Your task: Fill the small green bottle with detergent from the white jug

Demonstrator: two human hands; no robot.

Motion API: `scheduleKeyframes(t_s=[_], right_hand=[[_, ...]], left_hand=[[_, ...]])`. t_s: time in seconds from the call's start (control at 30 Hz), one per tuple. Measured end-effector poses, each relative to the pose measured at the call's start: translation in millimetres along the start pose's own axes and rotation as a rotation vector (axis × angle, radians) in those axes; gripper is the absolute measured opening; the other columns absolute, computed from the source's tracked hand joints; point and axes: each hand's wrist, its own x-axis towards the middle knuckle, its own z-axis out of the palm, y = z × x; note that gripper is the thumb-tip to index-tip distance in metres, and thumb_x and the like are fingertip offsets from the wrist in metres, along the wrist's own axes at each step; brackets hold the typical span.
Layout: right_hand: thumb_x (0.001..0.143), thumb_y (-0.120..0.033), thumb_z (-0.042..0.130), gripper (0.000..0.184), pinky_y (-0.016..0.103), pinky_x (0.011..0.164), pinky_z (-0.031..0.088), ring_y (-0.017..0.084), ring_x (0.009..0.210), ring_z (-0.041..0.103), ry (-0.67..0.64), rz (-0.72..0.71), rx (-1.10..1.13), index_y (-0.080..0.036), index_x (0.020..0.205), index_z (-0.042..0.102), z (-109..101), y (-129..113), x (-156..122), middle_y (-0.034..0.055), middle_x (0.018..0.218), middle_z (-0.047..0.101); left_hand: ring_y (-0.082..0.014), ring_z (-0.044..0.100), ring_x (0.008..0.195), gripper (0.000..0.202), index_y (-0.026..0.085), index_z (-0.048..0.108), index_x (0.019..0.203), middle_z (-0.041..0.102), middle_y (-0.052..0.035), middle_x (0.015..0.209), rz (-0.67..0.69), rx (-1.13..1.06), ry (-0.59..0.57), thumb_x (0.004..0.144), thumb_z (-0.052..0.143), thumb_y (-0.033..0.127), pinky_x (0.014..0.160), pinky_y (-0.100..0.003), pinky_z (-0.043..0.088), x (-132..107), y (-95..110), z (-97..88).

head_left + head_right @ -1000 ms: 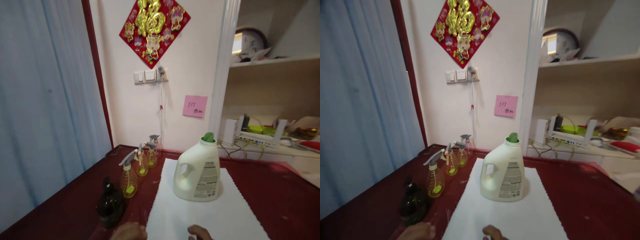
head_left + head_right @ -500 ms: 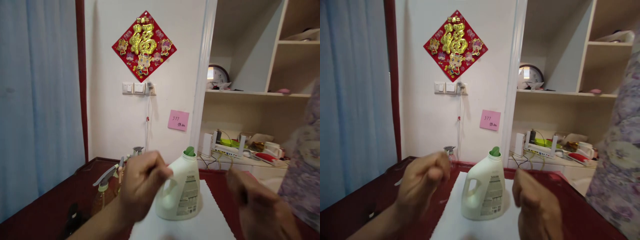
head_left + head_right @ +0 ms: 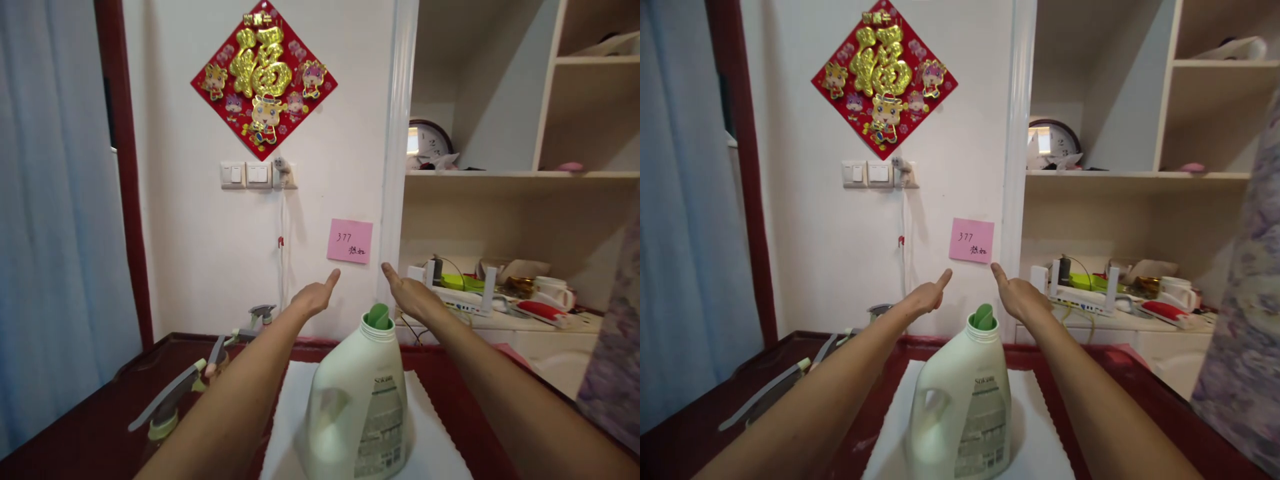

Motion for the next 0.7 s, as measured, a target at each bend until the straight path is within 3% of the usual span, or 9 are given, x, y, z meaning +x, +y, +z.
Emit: scheduleKeyframes(t_s=[0.13, 0.2, 0.3, 0.37, 0.43, 0.53, 0.57, 0.67, 0.7], right_hand=[[0.092, -0.08, 0.001, 0.105, 0.053, 0.094, 0.046, 0.044, 0.115, 0.064, 0.001, 0.005, 0.031, -0.005, 0.101, 0.075, 2, 11, -7, 0.033, 0.116, 0.069], [0.093, -0.078, 0.001, 0.1, 0.051, 0.09, 0.046, 0.043, 0.108, 0.066, 0.015, -0.02, 0.063, -0.01, 0.091, 0.074, 0, 19, -15, 0.0289, 0.108, 0.072], [0.095, -0.072, 0.012, 0.078, 0.044, 0.082, 0.045, 0.035, 0.094, 0.066, 0.029, -0.099, 0.134, -0.02, 0.083, 0.069, -1, 37, -37, 0.0163, 0.091, 0.072], [0.095, -0.067, 0.022, 0.062, 0.039, 0.079, 0.044, 0.031, 0.09, 0.064, 0.046, -0.141, 0.19, -0.023, 0.087, 0.065, 3, 52, -61, 0.0107, 0.085, 0.07], [0.094, -0.066, 0.027, 0.054, 0.036, 0.077, 0.044, 0.029, 0.089, 0.063, 0.056, -0.159, 0.254, -0.024, 0.09, 0.06, 10, 66, -93, 0.0081, 0.087, 0.069], [0.095, -0.065, 0.028, 0.05, 0.032, 0.073, 0.044, 0.024, 0.084, 0.063, 0.013, -0.17, 0.351, -0.024, 0.088, 0.056, 29, 77, -154, 0.0043, 0.086, 0.068], [0.096, -0.064, 0.029, 0.049, 0.03, 0.07, 0.045, 0.023, 0.08, 0.063, -0.027, -0.182, 0.377, -0.024, 0.089, 0.057, 39, 78, -176, 0.0029, 0.084, 0.068], [0.101, -0.058, 0.028, 0.046, 0.026, 0.064, 0.045, 0.019, 0.075, 0.064, -0.151, -0.223, 0.409, -0.025, 0.087, 0.057, 75, 75, -236, 0.0001, 0.081, 0.069], [0.102, -0.055, 0.028, 0.045, 0.025, 0.063, 0.044, 0.018, 0.074, 0.065, -0.185, -0.234, 0.398, -0.025, 0.086, 0.057, 89, 73, -253, -0.0002, 0.08, 0.07]], left_hand=[[-0.0305, 0.064, 0.067, 0.086, 0.022, 0.056, 0.051, 0.061, -0.0109, 0.052, 0.018, -0.023, 0.019, 0.085, 0.013, 0.087, 0.073, -0.042, 0.045, -4, -6, -4.6], [-0.0283, 0.064, 0.069, 0.084, 0.018, 0.064, 0.066, 0.071, -0.0123, 0.069, 0.072, -0.072, 0.072, 0.09, 0.013, 0.081, 0.073, -0.041, 0.046, -14, -3, -6.5], [-0.0258, 0.066, 0.086, 0.07, 0.018, 0.066, 0.101, 0.072, -0.013, 0.112, 0.211, -0.173, 0.182, 0.098, 0.017, 0.067, 0.077, -0.038, 0.049, -48, 7, -7.1], [-0.0248, 0.065, 0.099, 0.059, 0.021, 0.063, 0.111, 0.069, -0.0105, 0.122, 0.304, -0.239, 0.219, 0.101, 0.021, 0.061, 0.082, -0.036, 0.05, -86, 16, -7.3], [-0.0231, 0.064, 0.104, 0.049, 0.023, 0.064, 0.108, 0.07, -0.0063, 0.117, 0.386, -0.295, 0.208, 0.103, 0.028, 0.057, 0.087, -0.034, 0.05, -134, 22, -6.8], [-0.0196, 0.067, 0.091, 0.032, 0.025, 0.069, 0.101, 0.073, -0.001, 0.098, 0.56, -0.336, 0.064, 0.102, 0.047, 0.048, 0.08, -0.03, 0.05, -208, 10, 4.5], [-0.0185, 0.068, 0.088, 0.027, 0.025, 0.068, 0.099, 0.073, -0.0003, 0.094, 0.633, -0.3, 0.019, 0.101, 0.051, 0.045, 0.078, -0.029, 0.05, -229, 0, 13.2], [-0.0131, 0.065, 0.062, 0.03, 0.024, 0.068, 0.089, 0.072, 0.0031, 0.071, 0.958, -0.202, 0.032, 0.102, 0.049, 0.043, 0.062, -0.024, 0.046, -276, -46, 51.7], [-0.0126, 0.063, 0.059, 0.032, 0.024, 0.067, 0.085, 0.072, 0.0034, 0.068, 0.945, -0.102, -0.034, 0.103, 0.047, 0.041, 0.06, -0.024, 0.044, -285, -63, 65.9]])
